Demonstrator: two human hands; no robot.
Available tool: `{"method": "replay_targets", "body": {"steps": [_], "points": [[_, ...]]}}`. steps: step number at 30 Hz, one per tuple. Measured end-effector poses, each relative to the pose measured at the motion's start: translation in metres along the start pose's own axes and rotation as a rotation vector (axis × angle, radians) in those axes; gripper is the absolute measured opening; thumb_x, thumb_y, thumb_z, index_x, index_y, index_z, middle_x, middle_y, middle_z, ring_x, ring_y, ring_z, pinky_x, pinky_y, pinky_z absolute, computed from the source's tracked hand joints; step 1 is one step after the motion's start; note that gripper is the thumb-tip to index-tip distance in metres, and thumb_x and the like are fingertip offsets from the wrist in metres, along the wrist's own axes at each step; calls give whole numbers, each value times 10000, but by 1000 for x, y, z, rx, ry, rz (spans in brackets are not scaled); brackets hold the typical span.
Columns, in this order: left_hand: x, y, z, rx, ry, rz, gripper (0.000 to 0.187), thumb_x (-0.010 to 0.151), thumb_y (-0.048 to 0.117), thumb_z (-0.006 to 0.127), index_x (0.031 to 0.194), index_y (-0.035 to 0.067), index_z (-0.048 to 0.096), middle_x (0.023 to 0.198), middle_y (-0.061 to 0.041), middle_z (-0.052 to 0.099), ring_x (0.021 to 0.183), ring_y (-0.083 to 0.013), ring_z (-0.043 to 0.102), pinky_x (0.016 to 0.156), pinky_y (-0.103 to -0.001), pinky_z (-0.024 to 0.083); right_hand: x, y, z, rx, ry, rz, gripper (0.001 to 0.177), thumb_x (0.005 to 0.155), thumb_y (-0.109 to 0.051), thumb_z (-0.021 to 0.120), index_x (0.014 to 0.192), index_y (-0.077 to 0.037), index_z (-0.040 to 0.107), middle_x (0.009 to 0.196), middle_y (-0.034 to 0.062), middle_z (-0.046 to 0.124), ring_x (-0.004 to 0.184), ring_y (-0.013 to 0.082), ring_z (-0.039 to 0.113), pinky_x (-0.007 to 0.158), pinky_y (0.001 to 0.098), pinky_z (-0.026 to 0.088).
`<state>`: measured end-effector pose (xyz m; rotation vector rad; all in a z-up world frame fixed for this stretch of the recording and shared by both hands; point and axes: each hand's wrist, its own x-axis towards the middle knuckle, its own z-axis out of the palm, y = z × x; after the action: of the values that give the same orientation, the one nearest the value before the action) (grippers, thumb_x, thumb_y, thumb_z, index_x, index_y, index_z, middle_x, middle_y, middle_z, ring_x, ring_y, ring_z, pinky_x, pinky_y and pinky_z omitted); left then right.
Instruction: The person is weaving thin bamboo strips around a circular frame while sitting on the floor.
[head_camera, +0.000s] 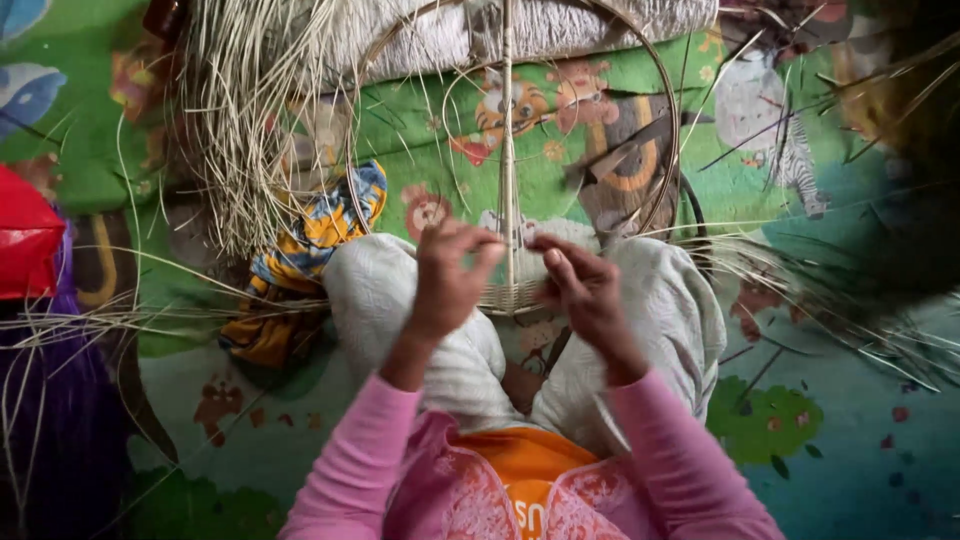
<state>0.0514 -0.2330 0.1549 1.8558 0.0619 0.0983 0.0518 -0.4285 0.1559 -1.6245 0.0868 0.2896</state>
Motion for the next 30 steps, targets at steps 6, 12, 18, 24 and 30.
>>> {"method": "replay_targets", "body": {"steps": [6,12,18,24,30], "points": [[-4,22,38,560,77,231,70,910,352,777,890,289,754,1229,68,607,1214,-222,455,1045,-453,202,-3,14,24,556,351,-93,151,1083,-92,528,1038,18,622,840,199,676,549,230,660,491,293,565],[10,-38,26,413,-120,456,61,929,213,658,967,249,690,818,15,644,768,-249,716,754,-407,554,-25,25,-60,469,354,-48,134,1080,-89,560,963,-38,601,806,95,536,596,200,592,528,348,565],[31,-99,-25,945,52,435,90,855,276,727,860,226,654,1037,42,551,886,-318,703,688,-434,568,-43,-17,-194,380,568,-179,135,1131,-227,585,1021,-213,663,786,-71,639,580,-6,570,430,118,393],[29,-113,-10,978,183,381,102,837,199,711,819,145,626,1046,-17,572,644,-308,693,591,-451,553,-22,111,-315,805,655,-94,209,1096,-438,609,1215,-326,739,1145,-169,736,975,-13,691,882,165,605],[-3,-47,73,557,-62,243,161,833,115,630,989,77,620,1015,-136,655,636,-308,616,536,-442,498,-10,72,-78,481,223,59,175,1042,-225,636,1114,-81,566,889,34,642,760,132,672,725,270,584]]}}
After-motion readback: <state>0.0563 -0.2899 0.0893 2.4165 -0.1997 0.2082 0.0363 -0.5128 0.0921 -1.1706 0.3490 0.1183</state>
